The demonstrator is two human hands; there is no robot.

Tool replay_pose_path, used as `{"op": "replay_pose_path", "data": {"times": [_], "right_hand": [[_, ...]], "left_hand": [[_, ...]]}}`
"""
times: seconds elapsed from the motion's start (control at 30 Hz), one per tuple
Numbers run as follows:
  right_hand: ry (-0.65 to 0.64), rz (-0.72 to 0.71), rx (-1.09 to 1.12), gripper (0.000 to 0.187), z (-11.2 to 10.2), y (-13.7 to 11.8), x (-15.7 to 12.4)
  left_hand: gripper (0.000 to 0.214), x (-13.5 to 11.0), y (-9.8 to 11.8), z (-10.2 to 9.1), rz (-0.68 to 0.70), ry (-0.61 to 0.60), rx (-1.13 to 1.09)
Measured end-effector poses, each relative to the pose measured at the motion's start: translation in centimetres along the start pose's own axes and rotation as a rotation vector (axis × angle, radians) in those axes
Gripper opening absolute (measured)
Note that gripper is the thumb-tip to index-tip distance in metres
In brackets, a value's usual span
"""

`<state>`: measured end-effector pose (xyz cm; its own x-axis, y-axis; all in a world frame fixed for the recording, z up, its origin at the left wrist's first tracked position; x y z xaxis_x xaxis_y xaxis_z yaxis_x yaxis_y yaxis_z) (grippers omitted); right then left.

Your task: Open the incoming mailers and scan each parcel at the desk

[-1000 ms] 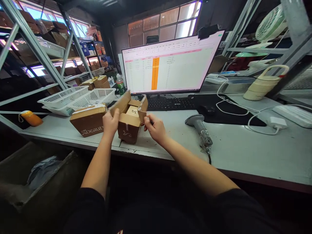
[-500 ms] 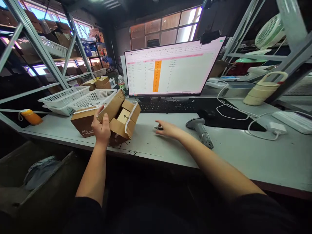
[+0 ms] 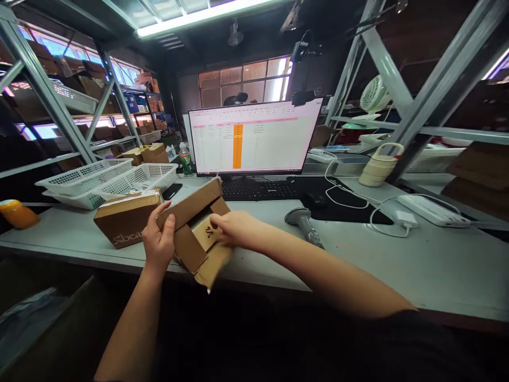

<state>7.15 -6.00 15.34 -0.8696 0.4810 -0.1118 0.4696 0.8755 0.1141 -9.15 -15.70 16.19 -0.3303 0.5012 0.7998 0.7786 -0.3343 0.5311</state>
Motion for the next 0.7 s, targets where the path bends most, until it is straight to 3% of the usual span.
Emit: {"op": "replay_pose_path", "data": {"times": [0.03, 0.1, 0.2, 0.27, 0.37, 0.53, 0.63, 0.7], "right_hand": [[-0.012, 0.005, 0.000, 0.031, 0.7, 0.1, -0.3], [0.089, -0.037, -0.057, 0.030, 1.0, -0.4, -1.1], [0.315, -0.225, -0.243, 0.026, 0.3, -2.6, -1.4], [0.364, -0.344, -0.323, 0.028, 0.3, -3.5, -0.4], [0.365, -0.353, -0.360, 0.032, 0.0, -3.0, 2.1], [0.321, -0.127, -0.447, 0.030, -1.8, 0.0, 4.9], [0.268, -0.162, -0.393, 0.029, -2.7, 0.3, 5.5], [0.239, -0.178, -0.334, 0.034, -3.2, 0.3, 5.9]], "left_hand": [[0.034, 0.3, -0.4, -0.1, -0.027, 0.010, -0.019], [0.035, 0.9, -1.1, 0.2, -0.067, -0.011, -0.062], [0.038, 1.7, -1.9, 1.1, -0.121, -0.071, -0.138], [0.039, 2.0, -2.4, 1.4, -0.152, -0.086, -0.183], [0.042, 2.5, -3.8, 1.5, -0.197, -0.083, -0.247], [0.045, 3.7, -6.6, 1.7, -0.249, -0.074, -0.311], [0.051, 4.3, -8.1, 2.0, -0.291, -0.083, -0.381], [0.058, 4.7, -7.8, 1.3, -0.248, -0.058, -0.295]]}}
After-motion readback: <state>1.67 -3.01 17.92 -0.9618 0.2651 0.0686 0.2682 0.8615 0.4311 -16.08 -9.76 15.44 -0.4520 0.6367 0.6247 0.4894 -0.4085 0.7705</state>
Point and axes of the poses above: each hand's wrist, its own x-axis towards the middle knuckle, its own z-axis out of the palm, y = z × x, the point moved 8 cm from there along x, towards the middle knuckle, and after that the axes turned 10 degrees about -y, right-handed, at the moved point
